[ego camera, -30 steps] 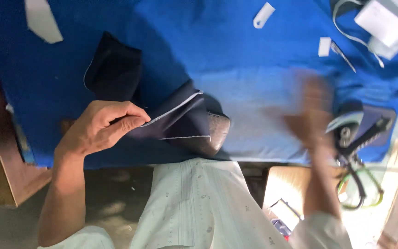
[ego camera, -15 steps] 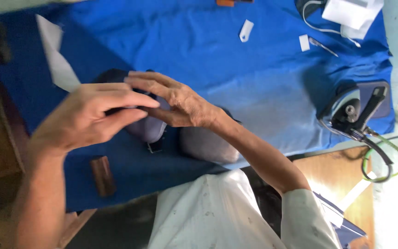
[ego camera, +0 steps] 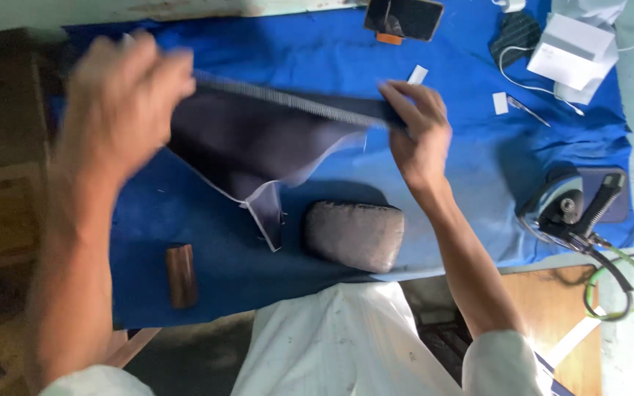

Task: The person irons a dark piece of fabric on a blue-covered table using a steam iron. They place a white cloth over the fabric to press it, then remove the cloth and continue ironing the fabric directly. The person also picks up a piece of fabric from the floor and places it back on the table to iron.

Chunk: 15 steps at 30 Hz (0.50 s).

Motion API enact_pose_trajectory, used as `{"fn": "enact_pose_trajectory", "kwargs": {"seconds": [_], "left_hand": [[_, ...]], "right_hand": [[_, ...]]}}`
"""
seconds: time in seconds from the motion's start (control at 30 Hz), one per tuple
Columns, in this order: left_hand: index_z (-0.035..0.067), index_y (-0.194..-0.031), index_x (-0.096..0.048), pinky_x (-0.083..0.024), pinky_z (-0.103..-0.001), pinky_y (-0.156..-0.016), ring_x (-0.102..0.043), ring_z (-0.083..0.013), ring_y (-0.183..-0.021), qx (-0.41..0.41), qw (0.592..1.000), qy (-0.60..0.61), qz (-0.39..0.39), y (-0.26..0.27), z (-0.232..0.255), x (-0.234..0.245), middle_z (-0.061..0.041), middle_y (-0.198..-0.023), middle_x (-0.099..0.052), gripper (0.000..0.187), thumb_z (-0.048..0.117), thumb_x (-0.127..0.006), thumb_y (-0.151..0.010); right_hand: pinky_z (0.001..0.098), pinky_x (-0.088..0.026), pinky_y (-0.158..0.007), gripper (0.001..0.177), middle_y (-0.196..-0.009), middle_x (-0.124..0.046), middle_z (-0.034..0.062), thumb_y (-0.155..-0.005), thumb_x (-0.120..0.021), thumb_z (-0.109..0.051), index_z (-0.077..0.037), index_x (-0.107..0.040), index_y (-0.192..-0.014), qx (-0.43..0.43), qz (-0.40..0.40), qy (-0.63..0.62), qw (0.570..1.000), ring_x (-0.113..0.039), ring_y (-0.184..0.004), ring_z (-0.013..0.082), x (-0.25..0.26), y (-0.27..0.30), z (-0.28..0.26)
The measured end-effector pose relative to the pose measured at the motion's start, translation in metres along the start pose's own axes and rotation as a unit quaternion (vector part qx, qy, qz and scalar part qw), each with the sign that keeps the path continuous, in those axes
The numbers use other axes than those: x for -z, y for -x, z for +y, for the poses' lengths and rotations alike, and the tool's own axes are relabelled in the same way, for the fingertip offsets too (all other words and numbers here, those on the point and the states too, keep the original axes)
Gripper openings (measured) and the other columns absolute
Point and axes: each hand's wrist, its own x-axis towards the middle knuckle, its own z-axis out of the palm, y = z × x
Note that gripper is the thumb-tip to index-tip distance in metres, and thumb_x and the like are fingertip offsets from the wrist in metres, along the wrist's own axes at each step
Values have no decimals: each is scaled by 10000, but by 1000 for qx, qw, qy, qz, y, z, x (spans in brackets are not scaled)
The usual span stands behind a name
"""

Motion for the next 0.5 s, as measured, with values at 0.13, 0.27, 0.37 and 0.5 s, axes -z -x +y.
{"fn": "enact_pose_trajectory", "kwargs": {"seconds": [0.13,0.27,0.37,0.5], "left_hand": [[137,-1003,-680,-478,-389,-739,-515,-254,-755,23,985,131,111,71,88,-61,-44,-875,-494,165,22,-585,-1075],[166,-1004,-704,-552,-398,-779,-611,-256,-786,87,969,208,97,171,196,-152,-53,-972,-581,198,-17,-647,-955],[162,-952,-657,-566,-341,-791,-605,-187,-778,120,973,195,33,228,248,-182,-30,-988,-559,177,-12,-673,-979],[162,-940,-652,-532,-300,-746,-598,-159,-784,150,973,175,-21,277,281,-173,-33,-985,-539,186,-15,-663,-995]], "right_hand": [[533,-406,-1103,429,-1425,-581,181,-949,-497,-20,-77,-661,-1342,-19,-49,48,997,-541,-1314,406,28,108,5],[494,-278,-1215,478,-1535,-560,63,-970,-502,-37,-266,-708,-1335,-73,-92,160,980,-436,-1469,318,-15,260,16],[506,-312,-1192,484,-1547,-547,90,-917,-530,-129,-196,-686,-1370,-85,-136,135,978,-452,-1460,321,-46,329,-2],[502,-261,-1229,483,-1510,-581,42,-926,-653,-284,-192,-662,-1400,-92,-142,103,980,-479,-1445,270,-50,340,-31]]}}
